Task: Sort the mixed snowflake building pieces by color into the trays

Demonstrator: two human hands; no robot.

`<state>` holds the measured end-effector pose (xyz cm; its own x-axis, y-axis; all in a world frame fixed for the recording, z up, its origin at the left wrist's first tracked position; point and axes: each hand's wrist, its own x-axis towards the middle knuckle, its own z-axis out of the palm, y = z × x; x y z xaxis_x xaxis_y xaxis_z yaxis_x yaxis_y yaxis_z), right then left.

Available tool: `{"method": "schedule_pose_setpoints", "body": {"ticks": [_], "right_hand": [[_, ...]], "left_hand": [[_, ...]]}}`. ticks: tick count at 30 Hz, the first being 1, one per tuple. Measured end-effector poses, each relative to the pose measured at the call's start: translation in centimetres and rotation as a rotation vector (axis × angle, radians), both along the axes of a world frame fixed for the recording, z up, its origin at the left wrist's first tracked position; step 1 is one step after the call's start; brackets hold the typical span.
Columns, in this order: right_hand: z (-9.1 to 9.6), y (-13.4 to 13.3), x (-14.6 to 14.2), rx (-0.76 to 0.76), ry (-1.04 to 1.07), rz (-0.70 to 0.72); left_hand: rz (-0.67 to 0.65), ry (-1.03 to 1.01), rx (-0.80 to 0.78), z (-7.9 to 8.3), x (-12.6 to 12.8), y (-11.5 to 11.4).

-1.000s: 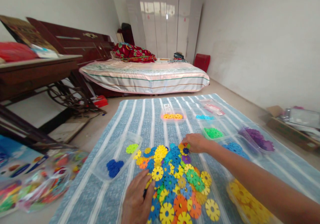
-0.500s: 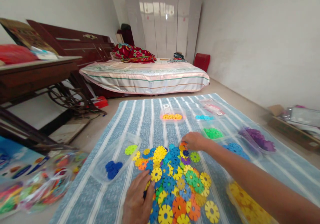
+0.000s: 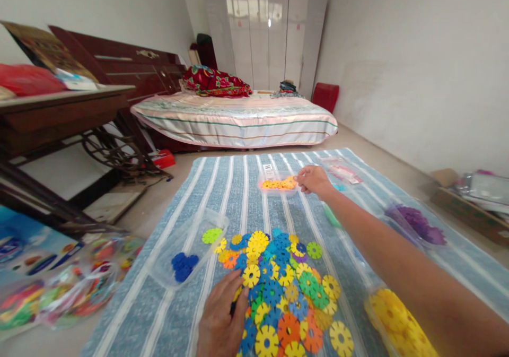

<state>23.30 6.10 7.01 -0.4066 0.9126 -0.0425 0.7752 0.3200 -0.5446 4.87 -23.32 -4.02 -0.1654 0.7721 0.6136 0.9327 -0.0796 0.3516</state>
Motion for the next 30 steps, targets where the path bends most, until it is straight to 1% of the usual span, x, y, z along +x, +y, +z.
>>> {"method": "schedule_pose_setpoints", "body": {"ticks": [2,3,4,5,7,8,9,10,13,17,21,25,30], "right_hand": [[0.4,-0.3,0.0,0.049,0.028,-0.032],[0.4,-0.9,0.2,0.046,0.023,-0.002],[0.2,-1.7,0.4,0.018,0.001,0.073],[-0.2,-2.7,0.7,-0.022,-0.043,0.183],[-1.3,-4.8,1.3,-0.099,-0.192,0.422],[-1.8,-5.9,1.5,-0.123,-0.284,0.516],[-2.3,-6.7,1.7,-0.130,-0.373,0.573],[-2.8,-7.5,1.9,-0.121,-0.442,0.591],[-3.6,-8.6,2.1,-0.087,-0.532,0.585],[-3.9,-8.7,2.3,-0.066,-0.524,0.592],[-4.1,-8.7,2.6,-0.060,-0.511,0.548],[-4.2,-8.7,2.8,-0.046,-0.527,0.511],[-4.2,-9.1,2.7,0.006,-0.587,0.443]], "left_hand": [[-0.001,0.007,0.005,-0.1,0.0,0.0],[0.000,0.010,0.007,-0.1,0.0,0.0],[0.001,0.012,0.005,-0.1,0.0,0.0],[0.001,0.013,0.004,-0.1,0.0,0.0],[-0.003,0.011,0.004,-0.2,0.0,-0.1],[-0.006,0.009,0.006,-0.1,0.0,-0.1],[-0.007,0.005,0.009,-0.1,0.0,-0.1],[-0.004,0.000,0.010,-0.1,0.1,-0.1],[0.001,-0.017,0.007,0.2,0.3,0.0],[0.004,-0.039,0.016,0.7,0.6,0.0],[0.007,-0.054,0.061,1.3,0.9,-0.1],[-0.010,-0.058,0.072,2.3,1.5,0.1],[-0.052,-0.065,0.063,3.8,2.5,1.3]]}}
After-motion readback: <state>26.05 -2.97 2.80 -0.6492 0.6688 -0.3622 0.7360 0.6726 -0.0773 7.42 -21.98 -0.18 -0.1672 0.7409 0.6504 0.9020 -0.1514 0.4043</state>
